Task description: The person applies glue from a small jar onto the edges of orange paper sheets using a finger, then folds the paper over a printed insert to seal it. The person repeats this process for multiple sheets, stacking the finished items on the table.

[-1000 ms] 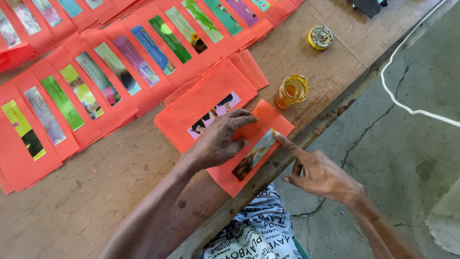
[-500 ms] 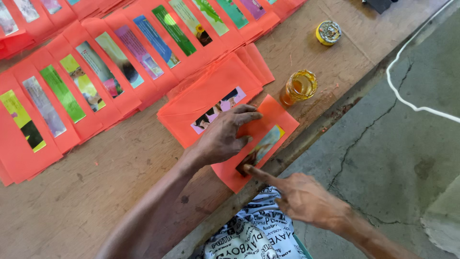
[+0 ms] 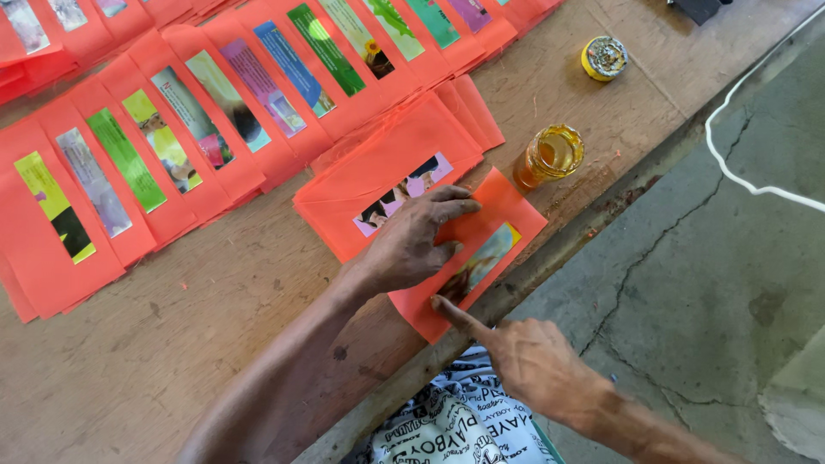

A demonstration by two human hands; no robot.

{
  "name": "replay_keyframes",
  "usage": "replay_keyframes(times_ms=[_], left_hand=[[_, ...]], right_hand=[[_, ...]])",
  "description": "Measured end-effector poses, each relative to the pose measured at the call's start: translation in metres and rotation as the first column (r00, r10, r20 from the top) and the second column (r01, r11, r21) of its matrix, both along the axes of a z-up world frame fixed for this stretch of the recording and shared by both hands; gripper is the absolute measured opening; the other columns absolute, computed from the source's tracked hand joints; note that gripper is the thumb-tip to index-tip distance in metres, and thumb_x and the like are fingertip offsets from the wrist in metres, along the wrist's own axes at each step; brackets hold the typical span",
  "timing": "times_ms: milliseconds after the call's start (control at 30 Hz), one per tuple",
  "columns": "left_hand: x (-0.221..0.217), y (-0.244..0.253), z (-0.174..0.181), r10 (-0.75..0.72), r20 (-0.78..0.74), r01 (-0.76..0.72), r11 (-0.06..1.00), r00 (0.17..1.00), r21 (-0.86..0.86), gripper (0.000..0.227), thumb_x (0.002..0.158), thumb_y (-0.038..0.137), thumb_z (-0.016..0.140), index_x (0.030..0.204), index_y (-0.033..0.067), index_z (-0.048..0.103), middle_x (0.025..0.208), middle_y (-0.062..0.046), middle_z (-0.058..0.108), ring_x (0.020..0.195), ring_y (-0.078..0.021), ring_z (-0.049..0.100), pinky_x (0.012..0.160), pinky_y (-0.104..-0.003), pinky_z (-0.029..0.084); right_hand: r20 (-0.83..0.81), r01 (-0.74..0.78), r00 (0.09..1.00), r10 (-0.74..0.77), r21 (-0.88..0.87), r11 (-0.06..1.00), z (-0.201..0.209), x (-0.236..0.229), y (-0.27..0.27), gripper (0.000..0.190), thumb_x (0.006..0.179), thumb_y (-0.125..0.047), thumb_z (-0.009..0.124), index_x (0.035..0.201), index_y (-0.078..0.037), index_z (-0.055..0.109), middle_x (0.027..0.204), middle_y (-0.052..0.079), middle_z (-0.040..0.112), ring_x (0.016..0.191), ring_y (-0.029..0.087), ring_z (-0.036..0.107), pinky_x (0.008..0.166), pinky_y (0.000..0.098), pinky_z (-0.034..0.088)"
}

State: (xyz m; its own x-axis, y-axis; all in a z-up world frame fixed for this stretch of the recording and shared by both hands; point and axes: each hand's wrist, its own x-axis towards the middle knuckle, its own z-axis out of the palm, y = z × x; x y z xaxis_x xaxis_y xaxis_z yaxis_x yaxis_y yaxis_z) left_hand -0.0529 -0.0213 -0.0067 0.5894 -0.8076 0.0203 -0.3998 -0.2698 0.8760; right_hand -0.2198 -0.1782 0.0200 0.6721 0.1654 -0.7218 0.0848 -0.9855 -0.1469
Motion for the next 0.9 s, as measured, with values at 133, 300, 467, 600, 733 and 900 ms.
replay_keyframes(times_ms=[133, 300, 467, 600, 733, 900], left_hand=[[0.000, 0.001, -0.001, -0.004, 0.035, 0.005, 1.000, 0.999, -0.027, 0.061, 0.075, 0.000, 0.074, 0.134, 0.0038, 0.061, 0.145, -0.014, 0.055, 0.132, -0.0335, 0.055, 0.109, -0.043, 0.045], [0.001, -0.001, -0.003, -0.013, 0.024, 0.013, 1.000, 1.000, -0.026, 0.059, 0.075, 0.000, 0.074, 0.133, 0.0039, 0.062, 0.146, -0.012, 0.056, 0.132, -0.0336, 0.056, 0.108, -0.042, 0.046], [0.002, 0.000, -0.002, -0.020, 0.002, 0.020, 1.000, 1.000, -0.013, 0.058, 0.076, 0.001, 0.073, 0.133, 0.0042, 0.061, 0.146, -0.012, 0.056, 0.133, -0.0329, 0.056, 0.109, -0.042, 0.046], [-0.002, 0.000, -0.002, -0.002, 0.031, 0.002, 1.000, 1.000, -0.010, 0.061, 0.075, 0.001, 0.075, 0.134, 0.0044, 0.061, 0.146, -0.014, 0.054, 0.133, -0.0345, 0.053, 0.110, -0.043, 0.044], [0.000, 0.000, -0.003, -0.007, 0.040, 0.008, 1.000, 0.999, -0.015, 0.061, 0.075, 0.001, 0.074, 0.135, 0.0047, 0.061, 0.147, -0.013, 0.054, 0.134, -0.0336, 0.054, 0.110, -0.043, 0.045], [0.000, 0.000, -0.003, -0.010, 0.034, 0.010, 1.000, 0.999, 0.002, 0.060, 0.076, 0.000, 0.074, 0.134, 0.0048, 0.060, 0.147, -0.013, 0.055, 0.133, -0.0329, 0.055, 0.110, -0.043, 0.045]], right_hand=[[-0.029, 0.051, 0.998, -0.057, -0.178, 0.983, -0.003, -0.002, -0.023, 0.075, 0.111, -0.028, 0.039, 0.164, -0.038, -0.013, 0.075, 0.004, 0.067, 0.054, 0.014, 0.060, 0.046, 0.0310, 0.055], [0.123, 0.156, 0.984, -0.127, -0.269, 0.950, 0.005, 0.002, -0.050, 0.077, 0.106, -0.009, 0.037, 0.160, -0.037, -0.011, 0.078, 0.008, 0.067, 0.053, 0.016, 0.063, 0.043, 0.0293, 0.058], [0.158, 0.080, 0.987, -0.042, -0.243, 0.967, 0.002, -0.001, -0.053, 0.087, 0.100, -0.007, 0.044, 0.161, -0.038, -0.010, 0.081, 0.008, 0.067, 0.056, 0.016, 0.064, 0.048, 0.0324, 0.059], [0.257, 0.147, 0.964, -0.068, -0.302, 0.942, -0.003, 0.019, -0.072, 0.094, 0.097, -0.008, 0.049, 0.166, -0.031, -0.011, 0.080, 0.011, 0.069, 0.059, 0.020, 0.066, 0.055, 0.0400, 0.060], [0.102, 0.137, 0.989, -0.110, -0.323, 0.937, -0.002, 0.015, -0.054, 0.085, 0.107, -0.008, 0.040, 0.163, -0.037, -0.017, 0.086, 0.013, 0.068, 0.064, 0.019, 0.069, 0.058, 0.0380, 0.065], [0.211, -0.013, 0.975, 0.071, -0.264, 0.964, -0.006, -0.006, -0.020, 0.096, 0.097, -0.009, 0.052, 0.162, -0.025, -0.016, 0.089, 0.018, 0.068, 0.065, 0.025, 0.071, 0.060, 0.0435, 0.062]])
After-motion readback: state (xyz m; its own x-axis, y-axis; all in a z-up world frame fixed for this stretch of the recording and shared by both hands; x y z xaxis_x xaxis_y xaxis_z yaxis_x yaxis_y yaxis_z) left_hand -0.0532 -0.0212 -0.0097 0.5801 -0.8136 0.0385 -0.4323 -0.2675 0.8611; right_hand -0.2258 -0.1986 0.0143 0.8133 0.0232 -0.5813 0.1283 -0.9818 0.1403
